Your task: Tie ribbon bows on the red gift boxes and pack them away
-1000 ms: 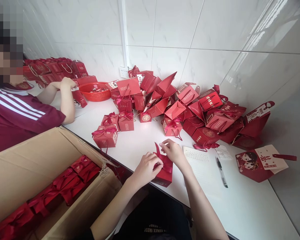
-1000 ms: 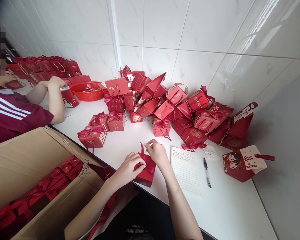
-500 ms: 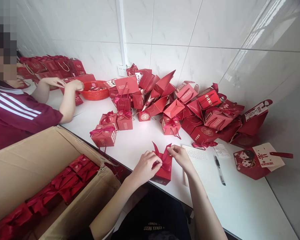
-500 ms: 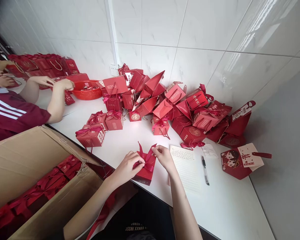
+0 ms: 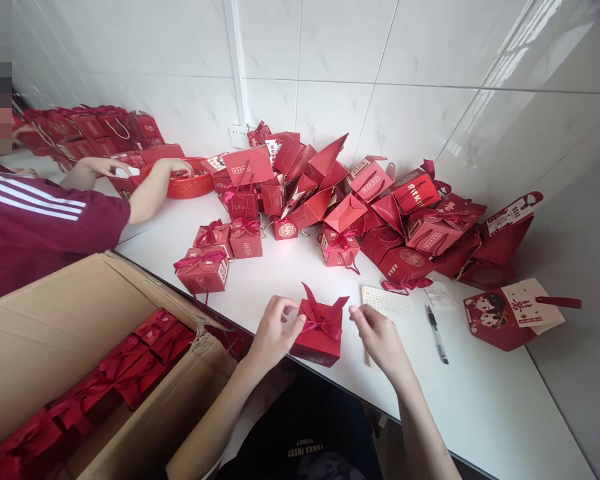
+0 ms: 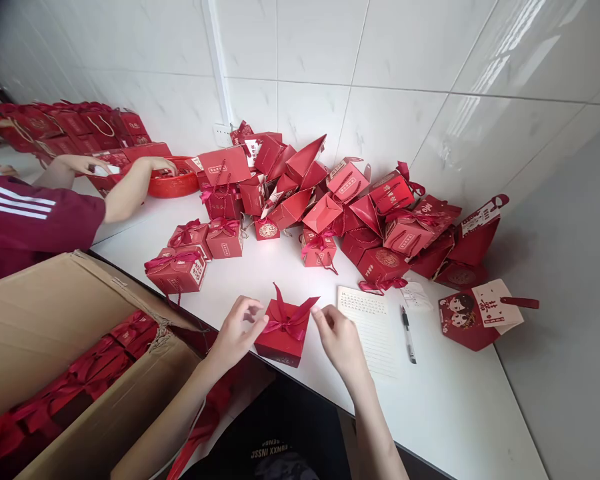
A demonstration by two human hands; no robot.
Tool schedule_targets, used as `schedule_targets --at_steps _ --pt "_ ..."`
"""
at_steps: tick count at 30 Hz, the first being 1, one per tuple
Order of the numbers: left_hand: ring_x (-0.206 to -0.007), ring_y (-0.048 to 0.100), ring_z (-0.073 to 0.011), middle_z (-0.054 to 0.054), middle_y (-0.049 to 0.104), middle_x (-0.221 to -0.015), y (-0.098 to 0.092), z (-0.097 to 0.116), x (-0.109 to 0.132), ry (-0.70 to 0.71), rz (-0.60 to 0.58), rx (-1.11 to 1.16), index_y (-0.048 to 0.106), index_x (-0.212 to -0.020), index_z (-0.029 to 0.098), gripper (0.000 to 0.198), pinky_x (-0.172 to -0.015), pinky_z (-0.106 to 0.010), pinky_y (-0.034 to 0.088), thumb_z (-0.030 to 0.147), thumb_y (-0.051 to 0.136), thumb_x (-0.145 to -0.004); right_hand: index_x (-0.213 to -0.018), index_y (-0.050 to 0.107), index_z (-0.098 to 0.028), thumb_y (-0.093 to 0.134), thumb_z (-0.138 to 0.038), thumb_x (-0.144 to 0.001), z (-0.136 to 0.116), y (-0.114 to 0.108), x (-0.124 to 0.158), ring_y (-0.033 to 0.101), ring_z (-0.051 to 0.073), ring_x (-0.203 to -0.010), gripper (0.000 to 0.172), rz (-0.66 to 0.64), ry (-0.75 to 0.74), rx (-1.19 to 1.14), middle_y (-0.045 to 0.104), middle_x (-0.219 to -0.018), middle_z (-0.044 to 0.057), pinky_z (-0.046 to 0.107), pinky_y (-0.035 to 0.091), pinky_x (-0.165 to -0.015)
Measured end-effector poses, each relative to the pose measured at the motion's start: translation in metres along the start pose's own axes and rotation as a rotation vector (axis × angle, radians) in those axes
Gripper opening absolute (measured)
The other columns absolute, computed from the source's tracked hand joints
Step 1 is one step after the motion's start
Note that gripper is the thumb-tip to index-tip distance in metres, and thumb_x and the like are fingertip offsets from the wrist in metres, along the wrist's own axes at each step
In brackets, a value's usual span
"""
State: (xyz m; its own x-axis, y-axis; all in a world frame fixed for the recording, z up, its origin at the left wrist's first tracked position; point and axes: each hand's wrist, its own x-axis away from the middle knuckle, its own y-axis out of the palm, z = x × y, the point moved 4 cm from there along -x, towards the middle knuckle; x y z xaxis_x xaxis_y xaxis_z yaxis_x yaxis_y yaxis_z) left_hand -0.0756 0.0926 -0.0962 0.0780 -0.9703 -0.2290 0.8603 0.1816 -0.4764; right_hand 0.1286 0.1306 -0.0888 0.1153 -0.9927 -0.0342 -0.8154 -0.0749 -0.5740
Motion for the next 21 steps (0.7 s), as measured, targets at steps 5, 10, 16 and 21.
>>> schedule_targets --at_steps 5,10,16,21 --pt "-0.062 0.048 -0.0141 0.003 0.048 -0.063 0.002 -0.009 0.008 -0.230 -0.131 -0.021 0.044 -0.064 0.020 0.031 -0.061 -0.027 0.037 0.045 0.048 -0.082 -0.062 0.046 -0.021 0.045 -0.065 -0.078 0.006 0.017 0.017 0.040 0.013 -0.053 0.047 -0.160 0.037 -0.003 0.046 -0.055 -0.002 0.025 0.033 -0.052" --pt "-0.059 0.043 -0.0126 0.004 0.043 -0.059 0.005 -0.007 0.009 -0.249 -0.074 0.016 0.039 -0.060 0.020 0.036 -0.058 -0.025 0.034 0.047 0.046 -0.082 -0.061 0.041 -0.022 0.046 -0.064 -0.078 0.007 0.025 0.019 0.035 0.012 -0.052 0.045 -0.177 0.042 -0.013 0.040 -0.053 -0.004 0.025 0.029 -0.051" --pt "-0.057 0.040 -0.0123 0.005 0.039 -0.057 0.004 -0.006 0.010 -0.285 -0.070 0.020 0.037 -0.058 0.020 0.039 -0.056 -0.024 0.032 0.050 0.045 -0.081 -0.061 0.039 -0.022 0.047 -0.062 -0.078 0.003 0.026 0.021 0.030 0.011 -0.050 0.045 -0.178 0.040 -0.022 0.031 -0.051 -0.007 0.024 0.026 -0.050" --pt "-0.054 0.036 -0.0111 0.006 0.035 -0.055 0.010 -0.004 0.009 -0.297 -0.092 0.038 0.034 -0.058 0.020 0.036 -0.056 -0.024 0.030 0.046 0.047 -0.080 -0.062 0.040 -0.021 0.046 -0.059 -0.080 0.005 0.030 0.020 0.031 0.011 -0.051 0.042 -0.199 0.031 -0.093 0.034 -0.052 -0.006 0.024 0.026 -0.051"
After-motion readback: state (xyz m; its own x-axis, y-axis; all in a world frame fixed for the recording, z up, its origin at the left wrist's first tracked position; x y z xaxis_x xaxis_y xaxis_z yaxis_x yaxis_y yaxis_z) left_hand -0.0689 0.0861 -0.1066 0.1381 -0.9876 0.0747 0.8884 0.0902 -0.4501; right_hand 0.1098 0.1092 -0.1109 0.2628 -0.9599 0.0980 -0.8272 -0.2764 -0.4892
